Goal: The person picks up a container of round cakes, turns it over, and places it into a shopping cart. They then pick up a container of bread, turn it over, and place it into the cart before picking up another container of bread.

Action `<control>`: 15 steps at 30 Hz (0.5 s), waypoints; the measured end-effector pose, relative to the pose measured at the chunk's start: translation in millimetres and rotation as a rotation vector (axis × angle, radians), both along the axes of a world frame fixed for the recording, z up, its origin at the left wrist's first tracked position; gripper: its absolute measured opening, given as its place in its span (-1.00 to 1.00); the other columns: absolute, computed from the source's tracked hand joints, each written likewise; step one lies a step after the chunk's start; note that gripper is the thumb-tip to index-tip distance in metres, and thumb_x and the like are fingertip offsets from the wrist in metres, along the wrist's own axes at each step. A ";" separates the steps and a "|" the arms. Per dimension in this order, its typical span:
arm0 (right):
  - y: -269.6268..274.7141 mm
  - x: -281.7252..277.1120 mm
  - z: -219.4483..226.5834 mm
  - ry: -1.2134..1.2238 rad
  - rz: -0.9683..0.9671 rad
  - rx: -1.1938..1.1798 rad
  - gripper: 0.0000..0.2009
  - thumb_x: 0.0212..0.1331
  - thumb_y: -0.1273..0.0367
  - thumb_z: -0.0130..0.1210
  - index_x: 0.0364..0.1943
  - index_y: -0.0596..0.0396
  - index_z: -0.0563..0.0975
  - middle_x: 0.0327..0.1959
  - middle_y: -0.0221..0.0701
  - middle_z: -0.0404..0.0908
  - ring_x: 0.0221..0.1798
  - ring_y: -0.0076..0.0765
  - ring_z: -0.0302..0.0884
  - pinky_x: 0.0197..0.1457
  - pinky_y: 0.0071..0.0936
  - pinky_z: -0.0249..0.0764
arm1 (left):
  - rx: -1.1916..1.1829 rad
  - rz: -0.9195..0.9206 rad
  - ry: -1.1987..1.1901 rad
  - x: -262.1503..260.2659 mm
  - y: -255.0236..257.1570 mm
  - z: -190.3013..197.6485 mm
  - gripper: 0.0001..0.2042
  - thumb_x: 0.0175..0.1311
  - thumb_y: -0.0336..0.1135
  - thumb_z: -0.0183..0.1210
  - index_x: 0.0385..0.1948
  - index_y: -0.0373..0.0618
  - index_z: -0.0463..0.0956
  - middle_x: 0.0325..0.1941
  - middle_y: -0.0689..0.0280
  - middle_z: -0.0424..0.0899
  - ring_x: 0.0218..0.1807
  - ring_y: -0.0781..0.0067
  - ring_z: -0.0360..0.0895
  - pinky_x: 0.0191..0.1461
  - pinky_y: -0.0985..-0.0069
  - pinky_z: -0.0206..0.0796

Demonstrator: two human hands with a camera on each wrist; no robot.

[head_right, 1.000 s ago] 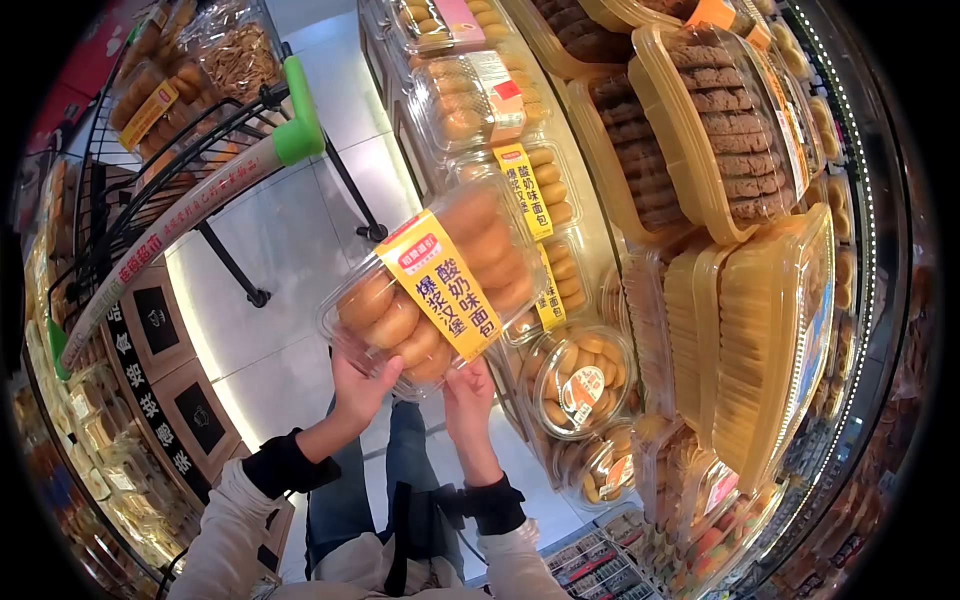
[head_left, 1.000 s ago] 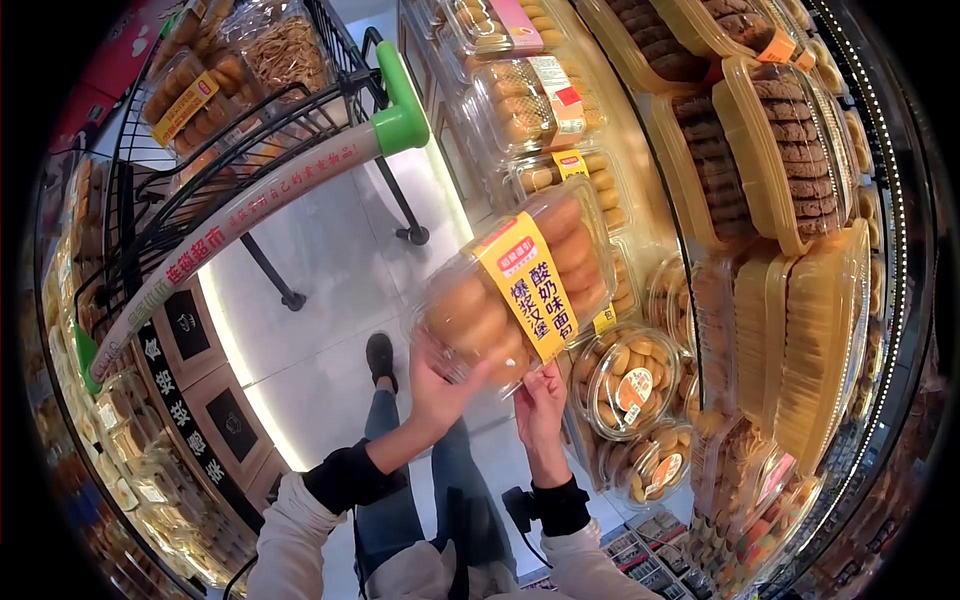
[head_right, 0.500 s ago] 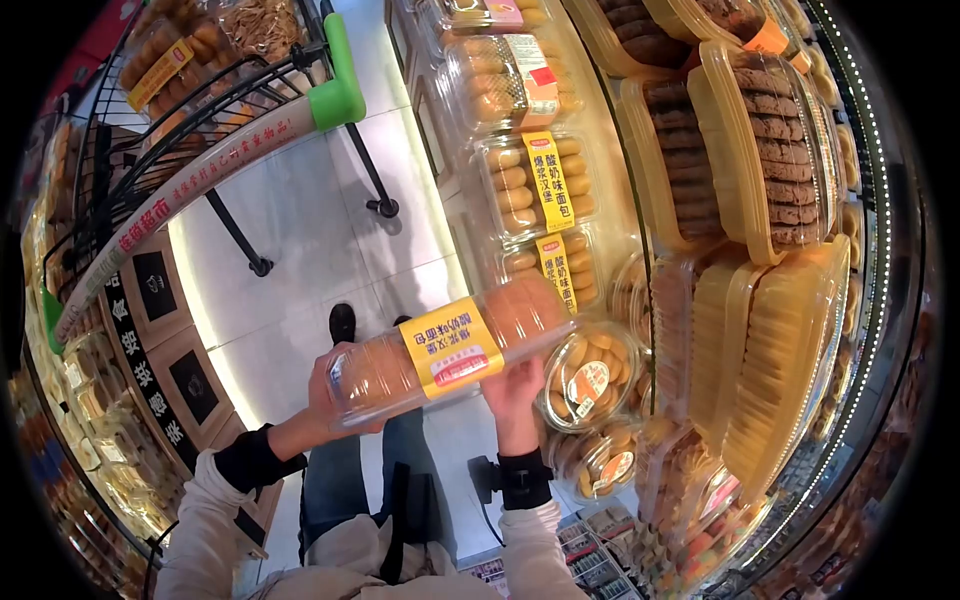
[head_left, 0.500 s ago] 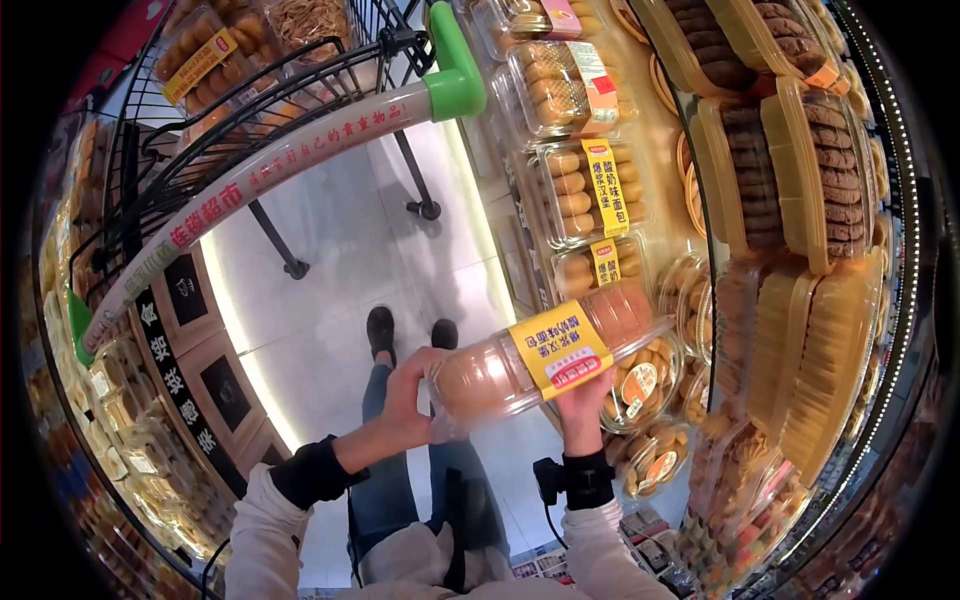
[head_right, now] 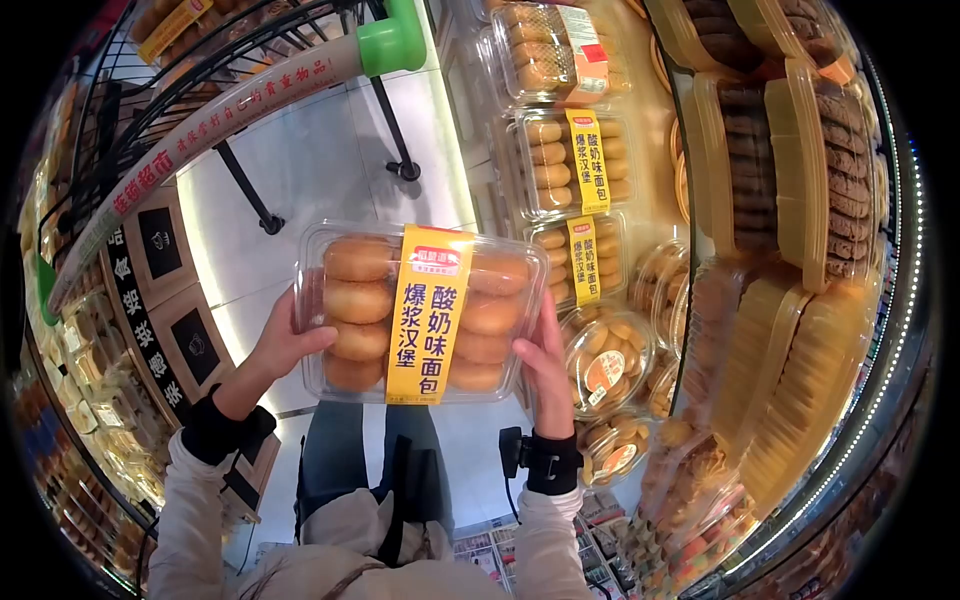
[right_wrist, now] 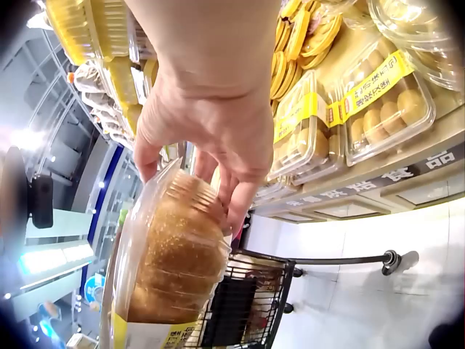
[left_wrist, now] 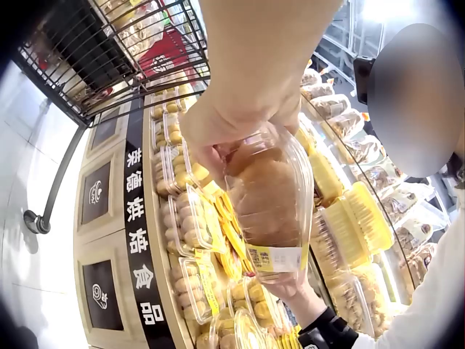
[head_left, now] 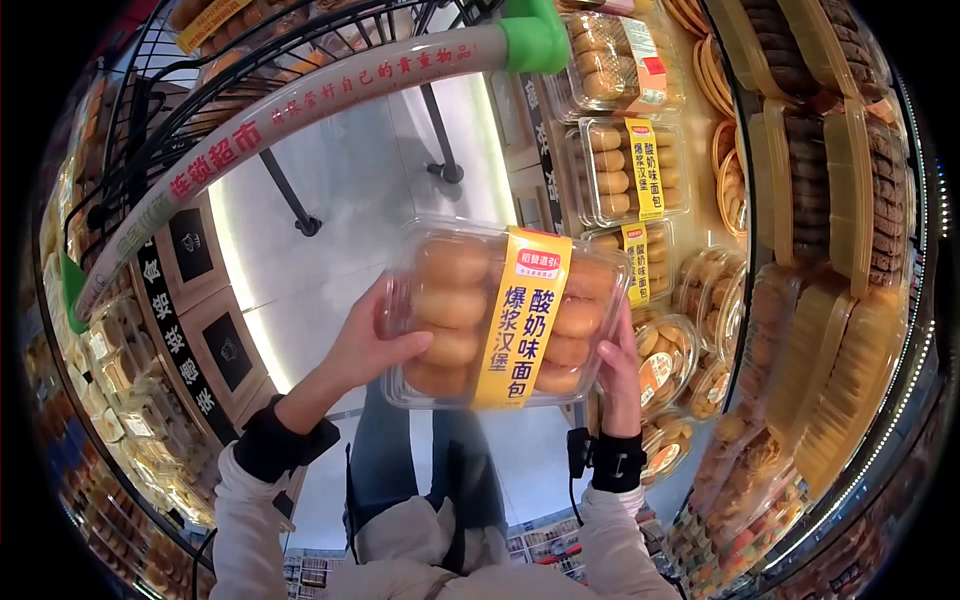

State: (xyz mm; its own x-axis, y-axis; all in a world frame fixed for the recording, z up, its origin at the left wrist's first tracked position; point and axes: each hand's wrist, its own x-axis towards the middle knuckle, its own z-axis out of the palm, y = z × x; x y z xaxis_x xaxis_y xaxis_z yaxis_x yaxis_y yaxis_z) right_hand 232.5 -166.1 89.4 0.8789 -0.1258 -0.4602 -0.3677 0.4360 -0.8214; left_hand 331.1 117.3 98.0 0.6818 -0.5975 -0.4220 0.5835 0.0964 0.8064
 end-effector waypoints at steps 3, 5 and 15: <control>7.7 2.0 -9.7 0.057 -0.054 0.096 -0.11 -0.18 0.19 0.20 0.23 0.16 -0.08 0.17 -0.28 0.13 0.19 -0.32 0.15 0.20 -0.45 0.15 | 0.018 -0.026 0.036 6.4 5.0 5.5 -0.54 0.04 -0.44 0.10 0.02 -0.21 0.17 -0.04 0.32 0.36 0.01 0.55 0.30 0.06 0.53 0.18; 12.6 -1.7 -15.7 0.069 -0.075 0.160 -0.12 -0.17 0.19 0.20 0.23 0.15 -0.07 0.17 -0.28 0.15 0.18 -0.33 0.16 0.20 -0.45 0.15 | 0.018 -0.053 0.036 10.9 9.1 8.8 -0.56 0.06 -0.43 0.09 0.01 -0.20 0.17 -0.04 0.33 0.36 -0.01 0.56 0.32 0.03 0.54 0.22; 19.1 14.1 1.9 0.194 -0.126 0.158 -0.26 -0.14 0.16 0.10 0.16 0.24 0.11 0.06 -0.28 0.31 0.06 -0.34 0.32 0.08 -0.45 0.30 | 0.550 0.055 -1.283 42.5 26.4 -4.1 -0.53 -0.07 -0.43 0.16 -0.03 0.03 0.27 0.09 0.15 0.30 0.17 0.14 0.19 0.21 0.10 -0.03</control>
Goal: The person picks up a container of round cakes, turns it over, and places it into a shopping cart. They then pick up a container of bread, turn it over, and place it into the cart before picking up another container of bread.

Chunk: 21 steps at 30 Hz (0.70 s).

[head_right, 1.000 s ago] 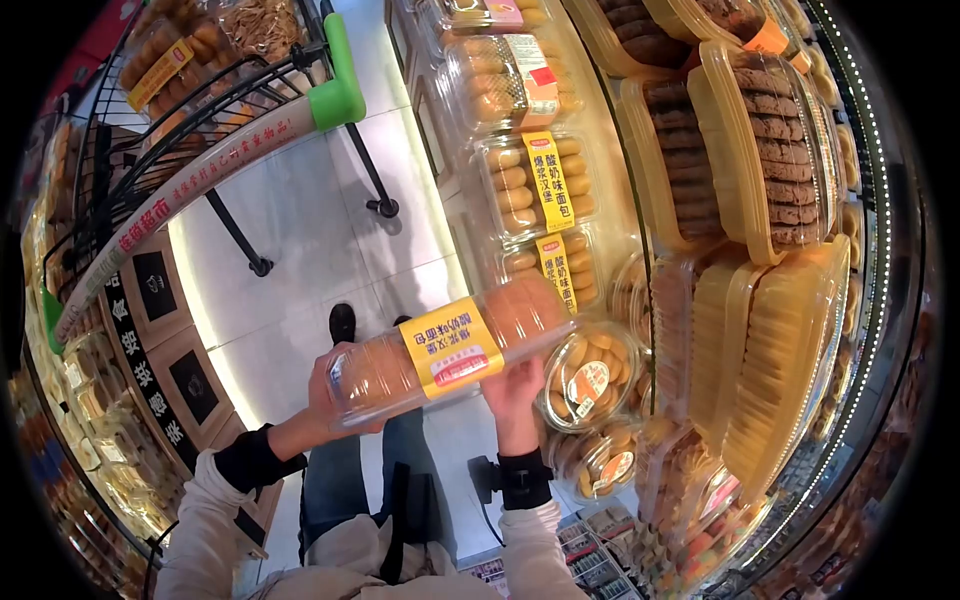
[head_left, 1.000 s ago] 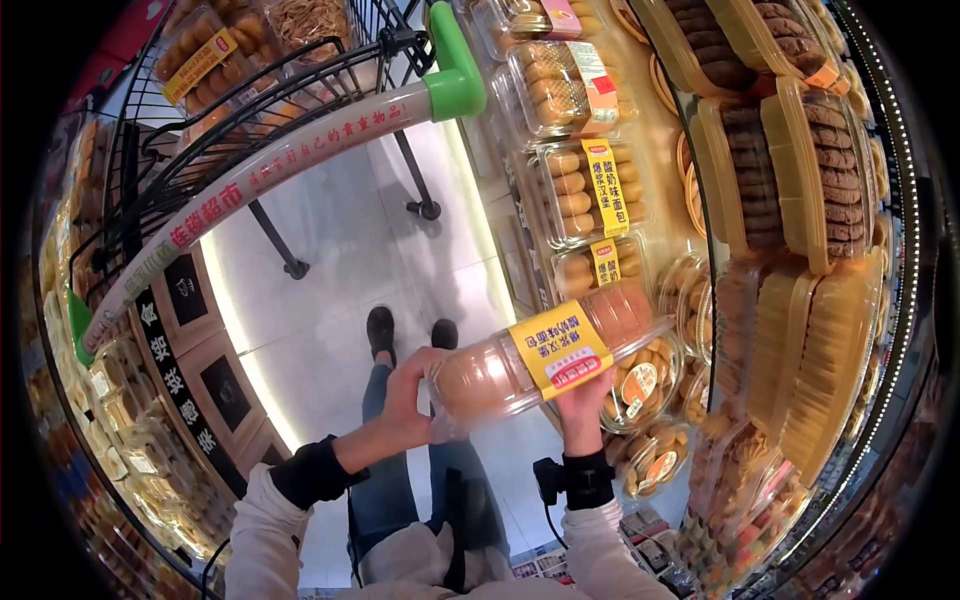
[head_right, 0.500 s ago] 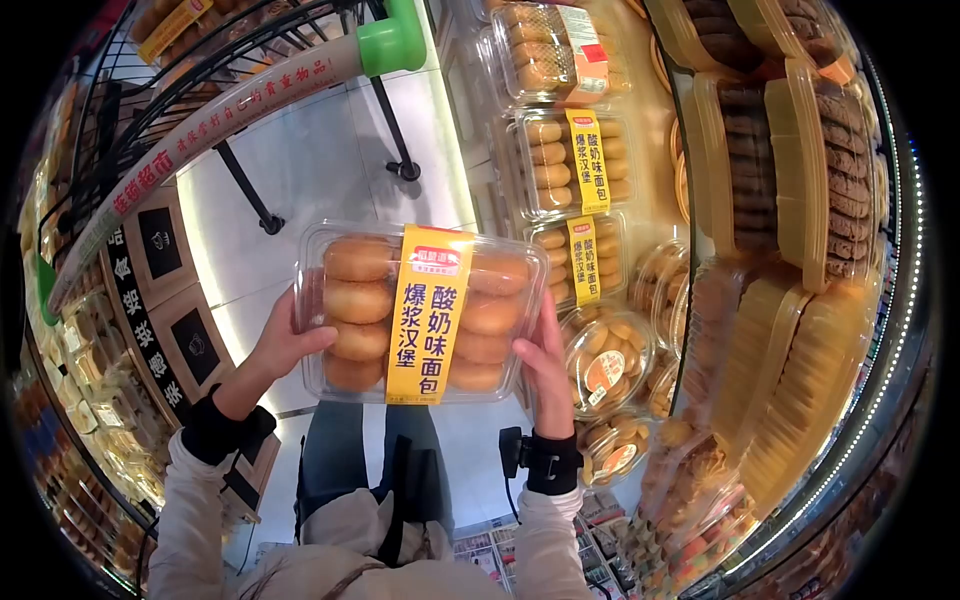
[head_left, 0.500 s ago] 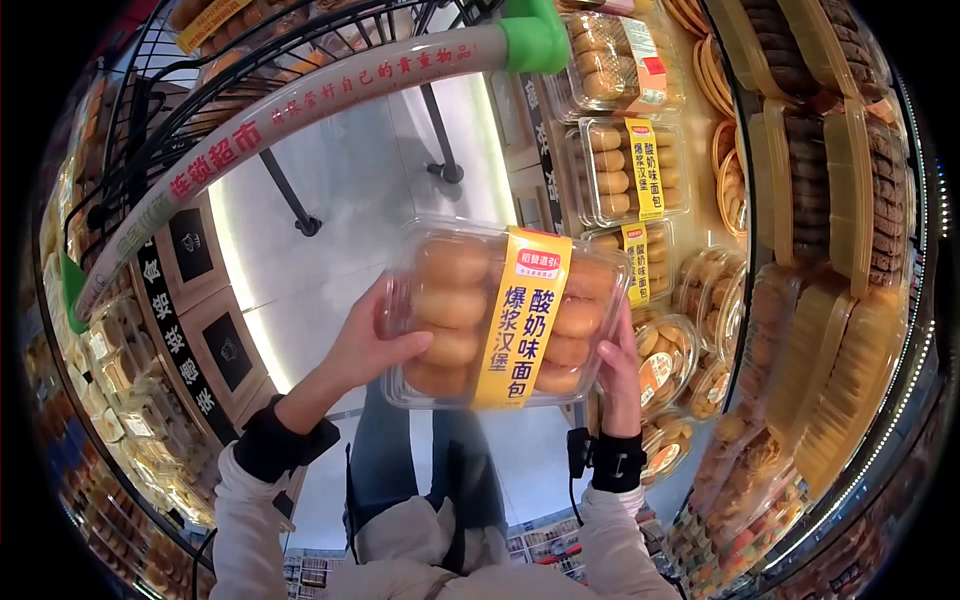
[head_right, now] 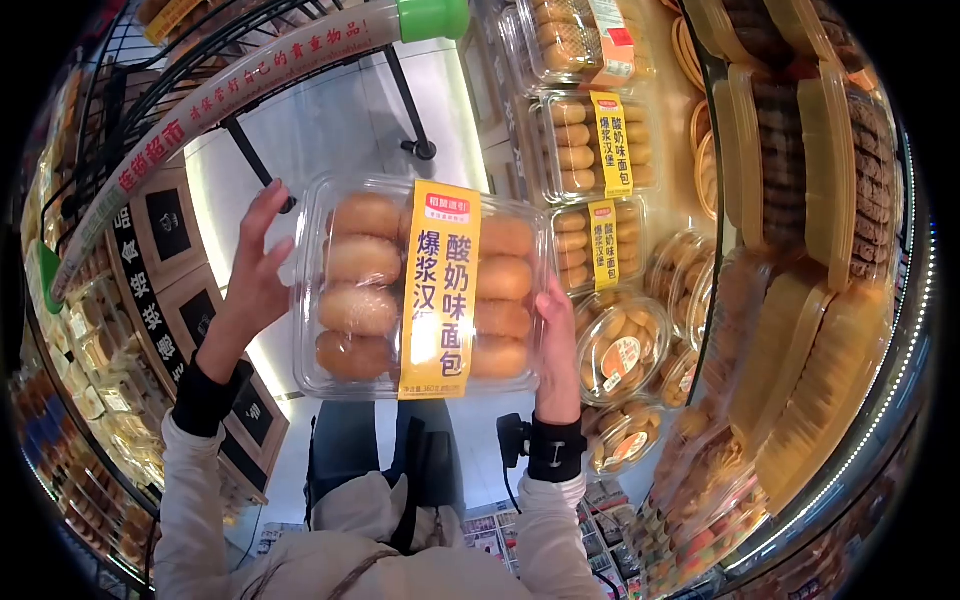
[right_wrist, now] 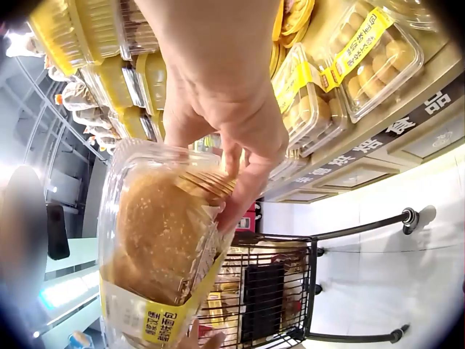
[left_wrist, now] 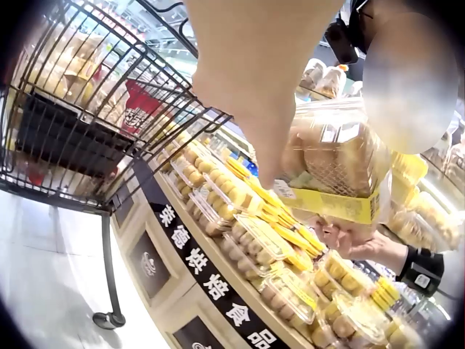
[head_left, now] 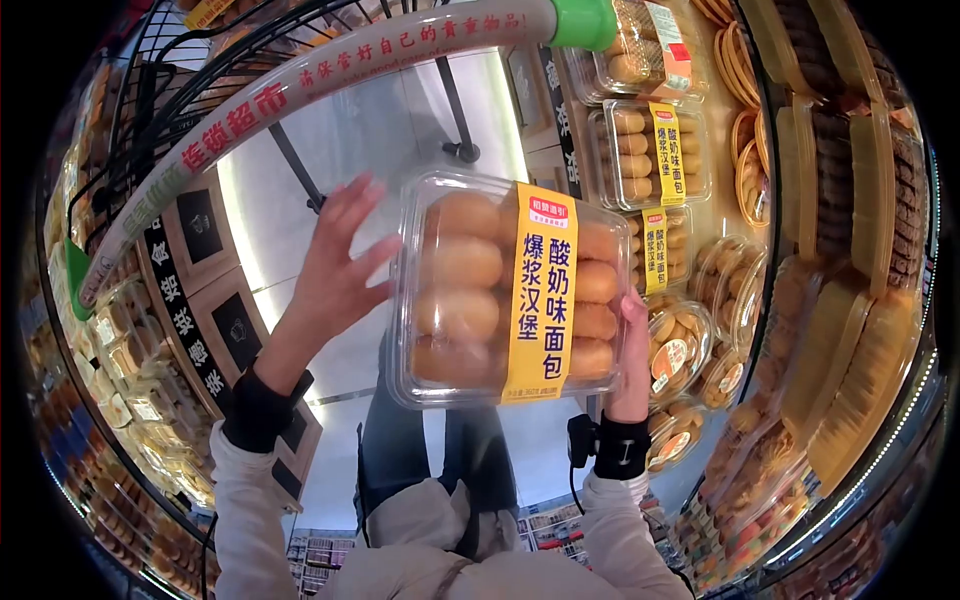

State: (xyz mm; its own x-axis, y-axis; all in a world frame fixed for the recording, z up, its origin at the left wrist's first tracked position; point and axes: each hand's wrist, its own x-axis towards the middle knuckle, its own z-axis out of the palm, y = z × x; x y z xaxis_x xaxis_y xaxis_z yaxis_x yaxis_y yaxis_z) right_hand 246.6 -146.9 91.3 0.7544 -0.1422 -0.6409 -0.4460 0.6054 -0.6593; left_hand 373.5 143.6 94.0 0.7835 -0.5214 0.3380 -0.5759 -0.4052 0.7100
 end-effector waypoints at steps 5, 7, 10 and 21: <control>2.1 7.7 16.7 0.228 0.019 0.033 -0.47 0.06 0.19 -0.10 0.09 0.23 0.22 -0.01 -0.20 0.38 -0.03 -0.30 0.41 -0.02 -0.44 0.39 | -0.035 -0.398 0.007 -1.8 -1.8 1.6 -0.51 -0.20 -0.35 0.23 -0.11 0.14 0.32 0.09 0.31 0.33 0.19 0.14 0.17 0.27 -0.03 -0.22; 3.9 8.3 23.4 0.218 0.045 0.065 -0.49 0.09 0.17 -0.12 0.08 0.22 0.23 -0.02 -0.19 0.38 -0.05 -0.29 0.42 -0.05 -0.43 0.40 | -0.093 -0.401 0.105 -1.0 -2.2 -2.1 -0.51 -0.24 -0.34 0.26 -0.13 0.11 0.34 0.06 0.31 0.37 0.18 0.16 0.20 0.27 -0.03 -0.23; 4.9 8.2 26.1 0.197 0.055 0.128 -0.50 0.14 0.15 -0.17 0.07 0.23 0.23 0.00 -0.21 0.37 -0.04 -0.29 0.42 -0.04 -0.43 0.40 | -0.182 -0.359 0.242 -5.0 -3.4 4.0 -0.50 -0.29 -0.36 0.28 -0.15 0.09 0.36 0.01 0.32 0.41 0.15 0.18 0.25 0.27 0.00 -0.23; 31.2 -3.6 15.8 -0.318 0.046 -0.543 -0.41 0.17 -0.01 -0.26 0.13 0.17 0.16 0.14 -0.14 0.20 0.18 -0.19 0.19 0.21 -0.30 0.13 | -0.543 -0.120 0.780 -31.3 1.3 -3.8 -0.42 -0.34 -0.40 0.38 -0.13 -0.12 0.34 -0.05 0.29 0.42 0.03 0.41 0.34 0.15 0.45 0.12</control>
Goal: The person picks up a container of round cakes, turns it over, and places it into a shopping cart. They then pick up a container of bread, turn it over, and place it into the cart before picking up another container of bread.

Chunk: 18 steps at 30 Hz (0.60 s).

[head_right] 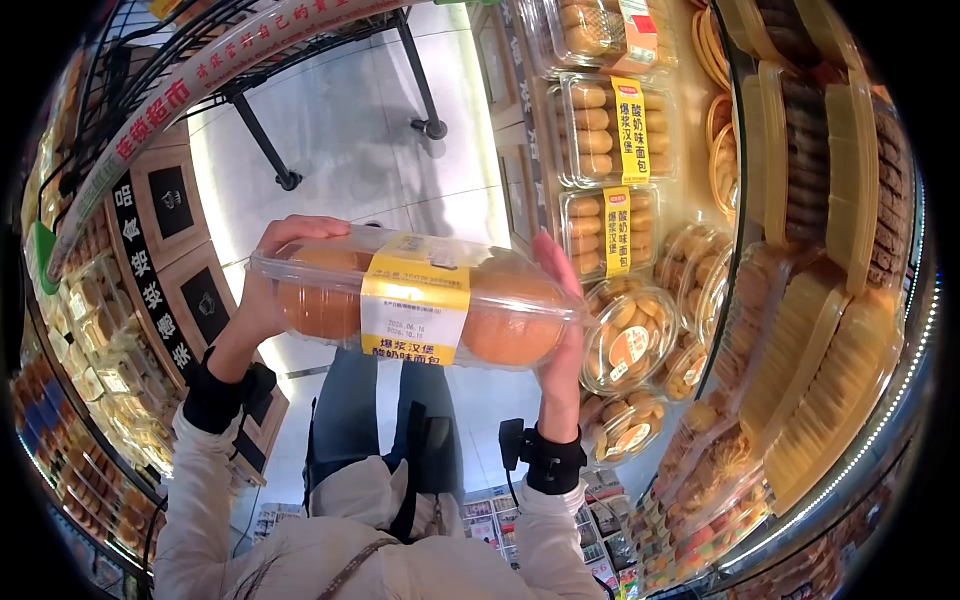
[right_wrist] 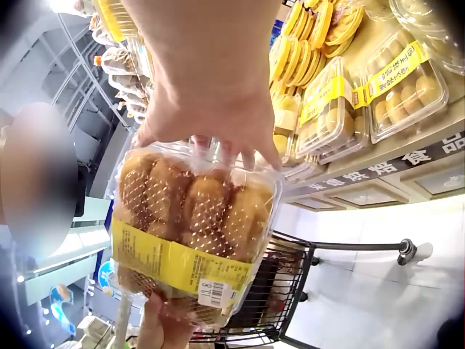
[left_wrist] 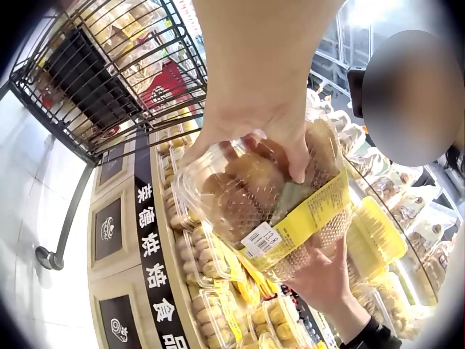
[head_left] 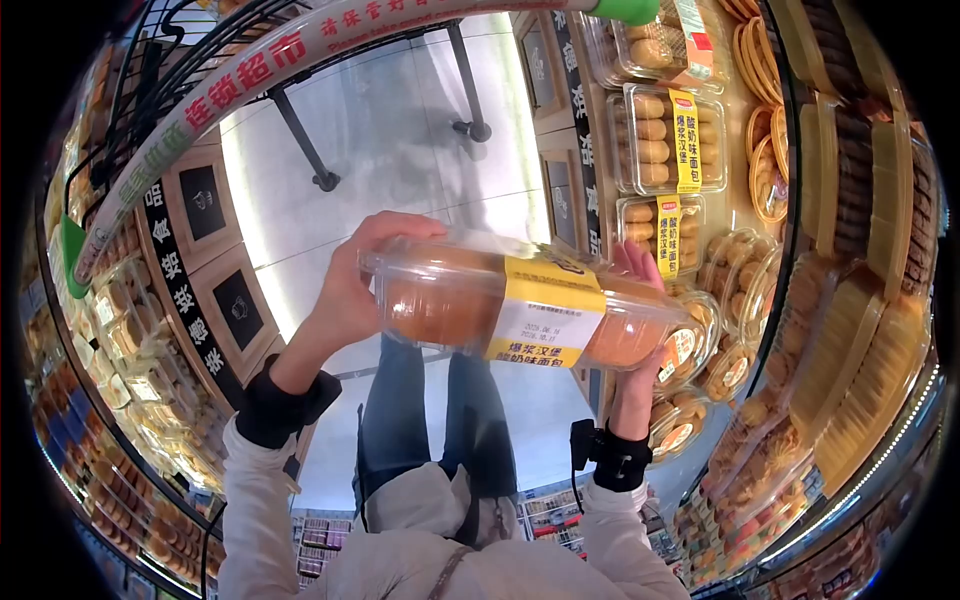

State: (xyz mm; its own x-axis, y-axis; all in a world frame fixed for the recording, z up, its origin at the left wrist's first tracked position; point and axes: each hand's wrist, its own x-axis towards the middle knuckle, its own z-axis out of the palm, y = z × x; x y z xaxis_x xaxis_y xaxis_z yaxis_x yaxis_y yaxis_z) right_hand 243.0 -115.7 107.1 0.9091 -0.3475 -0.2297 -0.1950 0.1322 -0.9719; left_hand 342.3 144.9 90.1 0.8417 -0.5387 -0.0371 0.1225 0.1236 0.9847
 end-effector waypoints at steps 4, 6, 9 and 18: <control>-6.1 -6.9 0.0 -0.018 0.006 -0.063 -0.53 0.12 0.27 -0.10 0.11 0.17 0.18 0.12 -0.06 0.21 0.16 -0.14 0.20 0.15 -0.25 0.21 | 0.060 0.016 0.061 -2.8 -2.5 8.9 -0.35 -0.40 -0.41 0.40 -0.10 -0.12 0.31 -0.04 0.28 0.39 0.02 0.44 0.33 0.12 0.49 0.15; -4.8 -6.1 1.6 -0.053 -0.006 -0.026 -0.51 0.10 0.32 -0.07 0.12 0.18 0.17 0.10 -0.09 0.23 0.14 -0.18 0.22 0.15 -0.30 0.21 | 0.078 0.012 0.080 -2.9 -3.1 12.8 -0.34 -0.41 -0.43 0.40 -0.09 -0.12 0.29 -0.03 0.29 0.37 0.03 0.46 0.32 0.12 0.49 0.14; -9.8 -25.5 -11.3 0.053 -0.178 0.038 -0.40 0.05 0.13 -0.02 0.14 0.16 0.12 0.09 -0.21 0.24 0.14 -0.25 0.22 0.17 -0.32 0.20 | 0.123 0.003 0.103 -3.7 -1.9 14.9 -0.33 -0.41 -0.45 0.38 -0.07 -0.14 0.27 -0.04 0.30 0.35 0.03 0.48 0.30 0.14 0.50 0.10; -7.3 -40.3 -6.9 0.126 -0.046 -0.022 -0.10 -0.17 -0.03 0.19 0.18 0.27 0.06 0.11 -0.31 0.20 0.14 -0.39 0.18 0.18 -0.42 0.11 | 0.205 0.008 0.220 -4.8 2.9 17.5 -0.25 -0.45 -0.45 0.38 -0.02 -0.18 0.21 -0.05 0.29 0.36 0.03 0.49 0.30 0.15 0.50 0.08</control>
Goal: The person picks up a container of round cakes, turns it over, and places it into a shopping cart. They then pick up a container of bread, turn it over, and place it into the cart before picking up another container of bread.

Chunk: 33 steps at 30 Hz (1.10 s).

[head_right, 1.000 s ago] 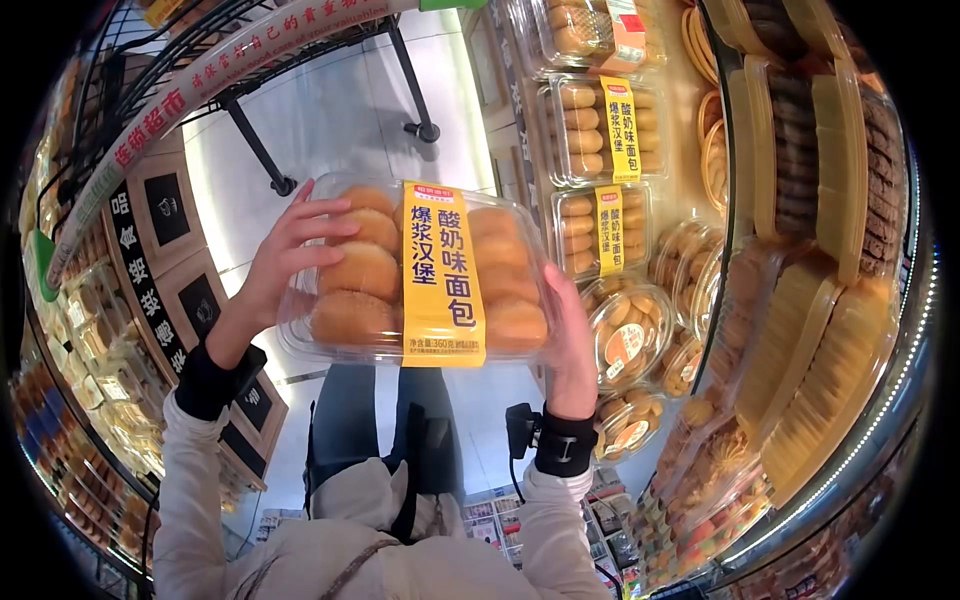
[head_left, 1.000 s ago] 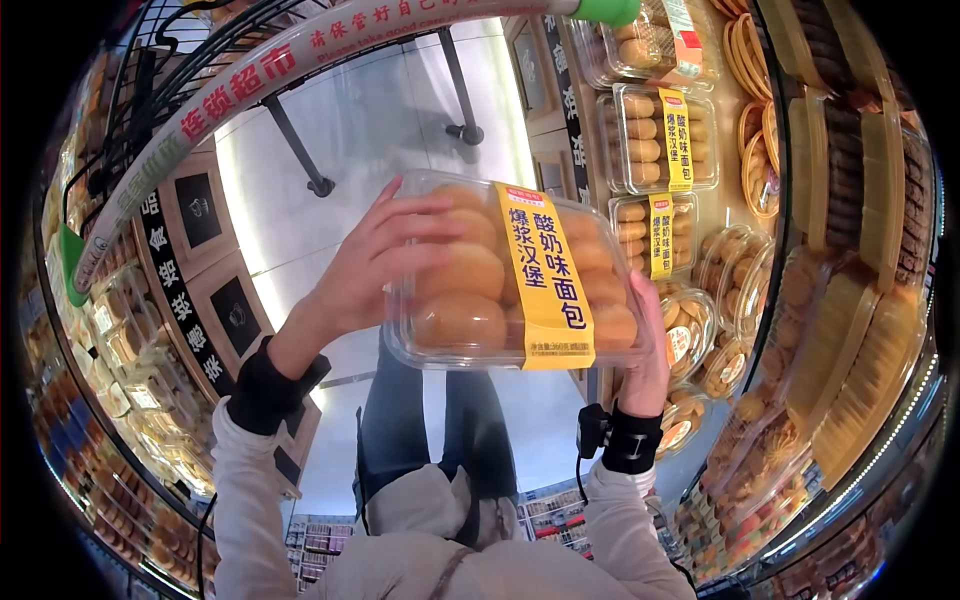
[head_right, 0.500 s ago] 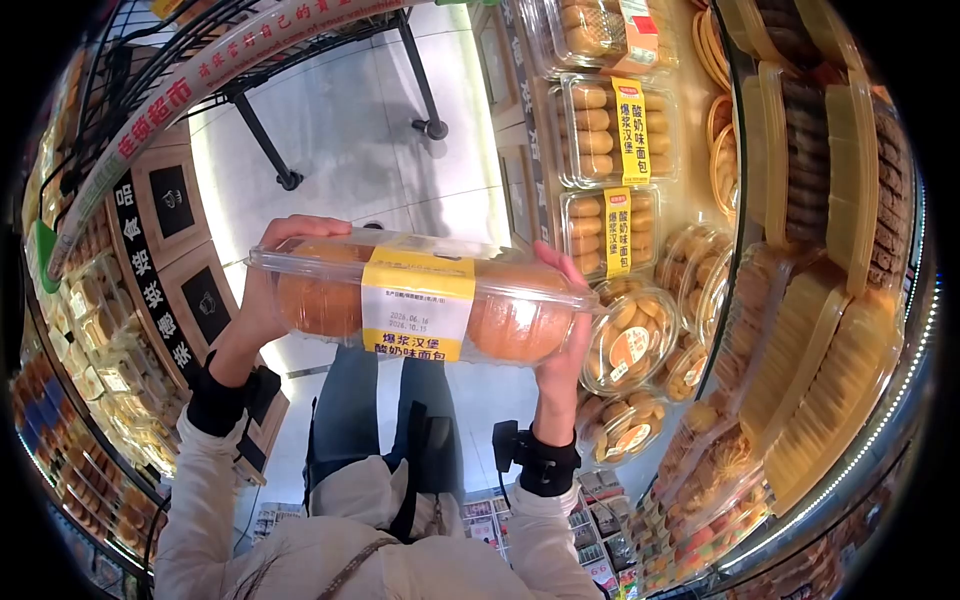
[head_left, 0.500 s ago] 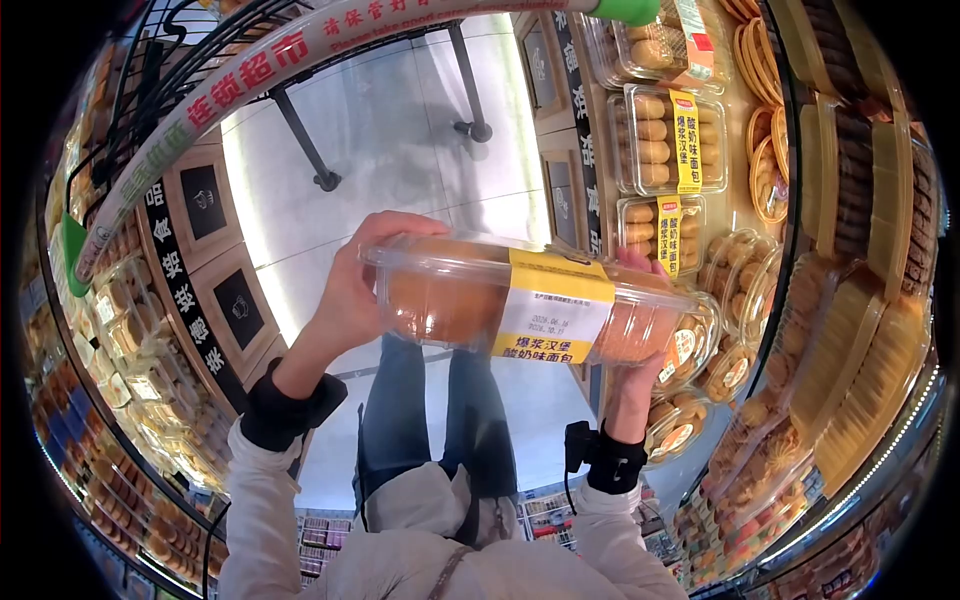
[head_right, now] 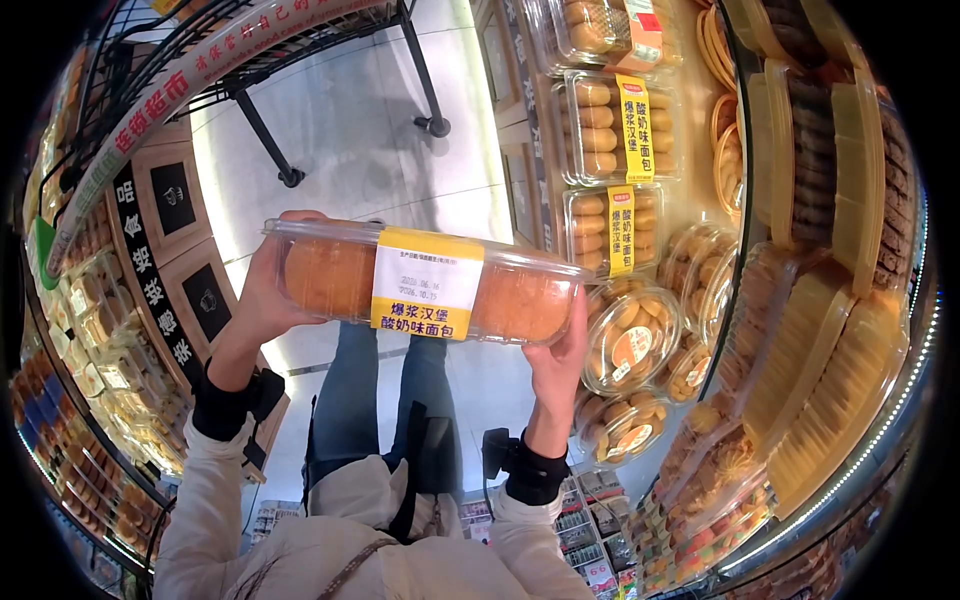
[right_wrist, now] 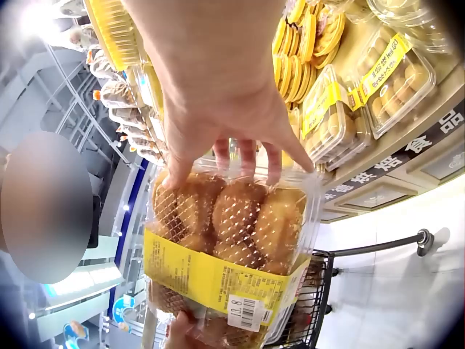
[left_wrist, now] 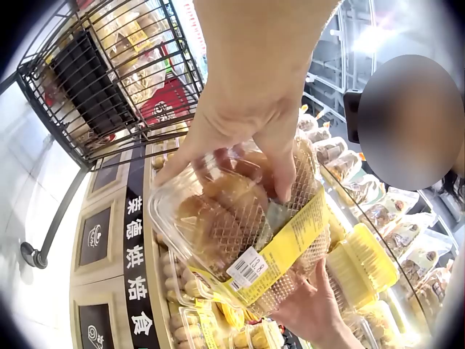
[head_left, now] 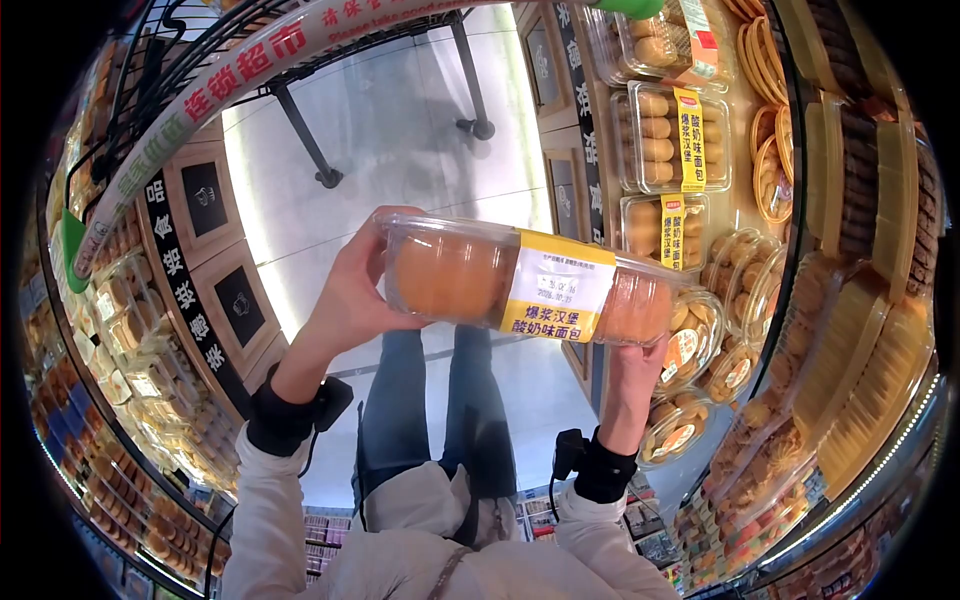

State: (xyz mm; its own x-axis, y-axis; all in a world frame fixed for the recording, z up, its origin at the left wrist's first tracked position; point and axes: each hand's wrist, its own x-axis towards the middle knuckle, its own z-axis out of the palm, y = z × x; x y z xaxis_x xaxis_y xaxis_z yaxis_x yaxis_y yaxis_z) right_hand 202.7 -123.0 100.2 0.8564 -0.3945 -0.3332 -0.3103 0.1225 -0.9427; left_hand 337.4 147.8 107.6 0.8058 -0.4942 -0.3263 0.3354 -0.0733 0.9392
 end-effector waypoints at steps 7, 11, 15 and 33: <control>6.0 -1.0 3.4 -0.023 -0.137 -0.027 -0.05 -0.26 -0.03 0.25 0.17 0.28 0.07 0.13 -0.26 0.21 0.17 -0.34 0.16 0.20 -0.39 0.09 | -0.005 0.003 0.215 -2.1 -5.4 8.7 -0.25 -0.41 -0.43 0.40 0.00 -0.20 0.20 -0.05 0.28 0.36 0.04 0.48 0.29 0.14 0.52 0.09; 8.8 -2.2 4.7 -0.030 -0.190 -0.024 -0.06 -0.27 -0.02 0.26 0.17 0.28 0.08 0.14 -0.24 0.20 0.18 -0.31 0.16 0.21 -0.37 0.09 | -0.001 -0.005 0.214 -2.2 -7.5 10.9 -0.24 -0.41 -0.43 0.40 0.00 -0.20 0.19 -0.04 0.28 0.36 0.04 0.47 0.29 0.15 0.52 0.09; 8.4 0.4 11.5 -0.029 -0.196 -0.029 -0.07 -0.28 -0.02 0.26 0.16 0.29 0.11 0.14 -0.24 0.21 0.17 -0.31 0.18 0.21 -0.35 0.10 | -0.012 0.000 0.212 -5.7 -8.8 6.2 -0.23 -0.41 -0.43 0.40 0.01 -0.21 0.18 -0.03 0.27 0.36 0.05 0.46 0.29 0.15 0.52 0.09; 14.7 -3.4 23.2 -0.120 -0.274 -0.030 -0.08 -0.26 0.02 0.27 0.12 0.39 0.11 0.07 -0.21 0.27 0.09 -0.32 0.28 0.14 -0.39 0.22 | 0.032 -0.035 0.123 -14.0 -7.3 12.3 -0.23 -0.44 -0.42 0.43 -0.01 -0.18 0.20 -0.06 0.30 0.37 0.02 0.48 0.32 0.12 0.50 0.16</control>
State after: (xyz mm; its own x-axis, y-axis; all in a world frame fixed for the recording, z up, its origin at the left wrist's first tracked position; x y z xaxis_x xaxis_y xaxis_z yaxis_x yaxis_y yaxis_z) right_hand 199.3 -108.3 123.4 0.7492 -0.6245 -0.2206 -0.1552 0.1583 -0.9751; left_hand 323.4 140.5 119.9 0.7413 -0.5093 -0.4372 0.4442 -0.1161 0.8884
